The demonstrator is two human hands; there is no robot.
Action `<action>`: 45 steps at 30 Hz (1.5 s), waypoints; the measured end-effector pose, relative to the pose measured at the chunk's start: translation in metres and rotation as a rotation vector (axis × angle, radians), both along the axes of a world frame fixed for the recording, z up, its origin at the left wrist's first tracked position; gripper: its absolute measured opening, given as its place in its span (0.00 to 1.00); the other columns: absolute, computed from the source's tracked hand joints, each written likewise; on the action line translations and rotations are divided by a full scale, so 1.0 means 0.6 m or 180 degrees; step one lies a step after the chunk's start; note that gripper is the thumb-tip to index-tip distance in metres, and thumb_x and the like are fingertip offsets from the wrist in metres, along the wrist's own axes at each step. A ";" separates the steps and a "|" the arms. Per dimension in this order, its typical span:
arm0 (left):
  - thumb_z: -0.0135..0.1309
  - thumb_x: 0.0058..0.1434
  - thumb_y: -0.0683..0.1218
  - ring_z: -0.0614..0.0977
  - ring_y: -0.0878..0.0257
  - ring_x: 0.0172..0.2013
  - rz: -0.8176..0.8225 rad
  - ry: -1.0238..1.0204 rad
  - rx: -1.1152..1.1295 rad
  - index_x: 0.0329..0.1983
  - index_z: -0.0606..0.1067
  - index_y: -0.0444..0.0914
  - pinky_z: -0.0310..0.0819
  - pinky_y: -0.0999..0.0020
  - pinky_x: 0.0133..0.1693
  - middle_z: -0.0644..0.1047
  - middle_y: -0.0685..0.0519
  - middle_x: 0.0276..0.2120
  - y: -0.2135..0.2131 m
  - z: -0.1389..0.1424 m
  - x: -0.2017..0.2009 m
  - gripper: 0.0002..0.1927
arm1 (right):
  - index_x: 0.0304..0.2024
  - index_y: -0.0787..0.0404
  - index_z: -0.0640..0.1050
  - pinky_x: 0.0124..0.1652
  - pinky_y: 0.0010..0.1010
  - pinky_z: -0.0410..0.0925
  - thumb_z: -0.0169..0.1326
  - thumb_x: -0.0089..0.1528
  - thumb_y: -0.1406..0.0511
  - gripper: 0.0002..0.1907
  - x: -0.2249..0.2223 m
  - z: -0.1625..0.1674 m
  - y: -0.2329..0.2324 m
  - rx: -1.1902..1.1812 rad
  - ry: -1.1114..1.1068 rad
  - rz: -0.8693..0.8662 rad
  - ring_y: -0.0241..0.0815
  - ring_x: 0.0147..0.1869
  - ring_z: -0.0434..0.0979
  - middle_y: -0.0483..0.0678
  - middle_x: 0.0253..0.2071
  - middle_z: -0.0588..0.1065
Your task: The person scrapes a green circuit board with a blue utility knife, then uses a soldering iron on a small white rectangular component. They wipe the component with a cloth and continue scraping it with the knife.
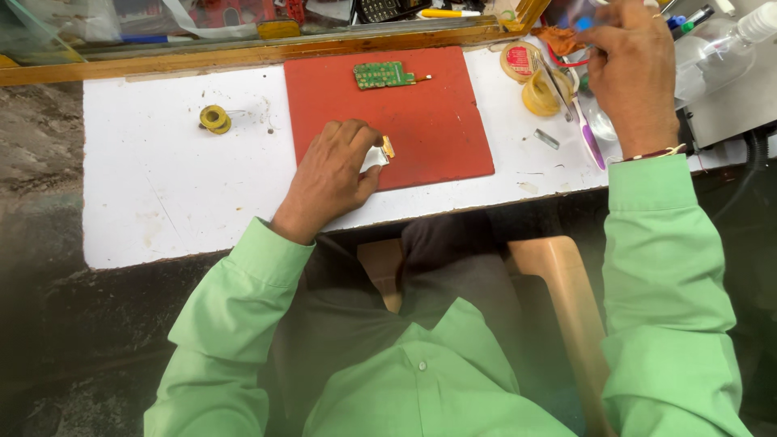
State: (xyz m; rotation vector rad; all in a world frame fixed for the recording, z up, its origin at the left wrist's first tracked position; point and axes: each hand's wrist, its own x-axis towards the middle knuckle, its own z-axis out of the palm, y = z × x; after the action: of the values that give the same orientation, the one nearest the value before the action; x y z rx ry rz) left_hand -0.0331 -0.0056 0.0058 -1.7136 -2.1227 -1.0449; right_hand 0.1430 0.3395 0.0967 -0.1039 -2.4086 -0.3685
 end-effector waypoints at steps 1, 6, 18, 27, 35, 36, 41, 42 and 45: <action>0.61 0.55 0.39 0.75 0.49 0.46 -0.0018 -0.0002 0.0001 0.49 0.72 0.37 0.71 0.55 0.52 0.74 0.47 0.46 0.001 0.001 0.000 0.19 | 0.42 0.59 0.85 0.57 0.39 0.67 0.56 0.58 0.78 0.15 0.002 -0.004 0.005 -0.0065 -0.0062 -0.0073 0.48 0.55 0.73 0.47 0.49 0.76; 0.62 0.54 0.39 0.75 0.48 0.45 0.0006 -0.0011 -0.0019 0.49 0.72 0.36 0.71 0.55 0.51 0.74 0.46 0.45 0.003 0.003 -0.002 0.19 | 0.38 0.60 0.84 0.57 0.37 0.68 0.55 0.58 0.77 0.12 0.002 -0.027 0.016 -0.0096 -0.0107 -0.0259 0.46 0.51 0.75 0.44 0.45 0.79; 0.65 0.54 0.38 0.76 0.49 0.47 0.0018 0.0075 0.0439 0.52 0.69 0.36 0.72 0.55 0.50 0.73 0.47 0.48 -0.003 0.013 0.007 0.24 | 0.44 0.65 0.83 0.57 0.44 0.68 0.58 0.63 0.77 0.09 0.024 -0.058 -0.031 -0.0443 0.0434 0.0089 0.52 0.54 0.78 0.52 0.50 0.81; 0.69 0.57 0.40 0.76 0.47 0.47 -0.0048 0.0077 0.0802 0.52 0.68 0.35 0.73 0.55 0.48 0.73 0.46 0.53 -0.004 0.018 0.011 0.25 | 0.62 0.66 0.74 0.56 0.26 0.74 0.60 0.65 0.73 0.22 -0.015 -0.174 -0.240 -0.5376 0.0822 0.1668 0.33 0.55 0.78 0.46 0.53 0.78; 0.67 0.57 0.41 0.77 0.45 0.52 -0.0563 0.0313 0.0781 0.53 0.69 0.36 0.74 0.54 0.53 0.74 0.45 0.55 -0.010 0.017 0.009 0.23 | 0.53 0.71 0.78 0.45 0.27 0.79 0.60 0.64 0.70 0.16 -0.067 -0.186 -0.340 -0.5881 0.0542 0.1317 0.33 0.42 0.81 0.47 0.42 0.80; 0.67 0.59 0.41 0.77 0.46 0.52 -0.0587 0.0303 0.0736 0.53 0.69 0.36 0.74 0.55 0.53 0.74 0.45 0.55 -0.007 0.015 0.012 0.22 | 0.50 0.71 0.78 0.44 0.25 0.77 0.60 0.64 0.70 0.13 -0.067 -0.187 -0.339 -0.5783 0.0567 0.1254 0.32 0.41 0.80 0.46 0.40 0.80; 0.68 0.57 0.46 0.75 0.45 0.51 -0.0297 0.0091 0.0395 0.51 0.70 0.37 0.72 0.54 0.52 0.73 0.44 0.53 -0.009 0.018 0.001 0.23 | 0.44 0.71 0.79 0.40 0.19 0.67 0.61 0.66 0.73 0.06 -0.046 -0.200 -0.298 -0.5448 0.1068 0.1353 0.27 0.39 0.72 0.43 0.37 0.77; 0.68 0.58 0.46 0.76 0.47 0.51 -0.0094 0.0041 0.0305 0.50 0.71 0.39 0.72 0.55 0.53 0.73 0.45 0.53 -0.006 0.019 -0.002 0.21 | 0.44 0.70 0.79 0.41 0.19 0.67 0.62 0.66 0.74 0.06 -0.038 -0.202 -0.283 -0.5483 0.1295 0.1436 0.27 0.40 0.71 0.42 0.38 0.76; 0.67 0.61 0.46 0.75 0.48 0.54 0.0327 -0.0222 0.0230 0.51 0.73 0.41 0.71 0.56 0.55 0.73 0.47 0.55 0.006 0.028 -0.014 0.18 | 0.44 0.69 0.78 0.42 0.20 0.68 0.62 0.64 0.75 0.07 -0.013 -0.202 -0.244 -0.5569 0.1799 0.1626 0.27 0.40 0.72 0.42 0.38 0.75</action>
State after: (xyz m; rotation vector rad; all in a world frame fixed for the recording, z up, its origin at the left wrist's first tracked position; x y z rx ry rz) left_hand -0.0413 -0.0022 0.0224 -1.5401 -2.1615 -1.1526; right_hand 0.1355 0.1930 -0.0248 -0.2810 -1.4211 1.7419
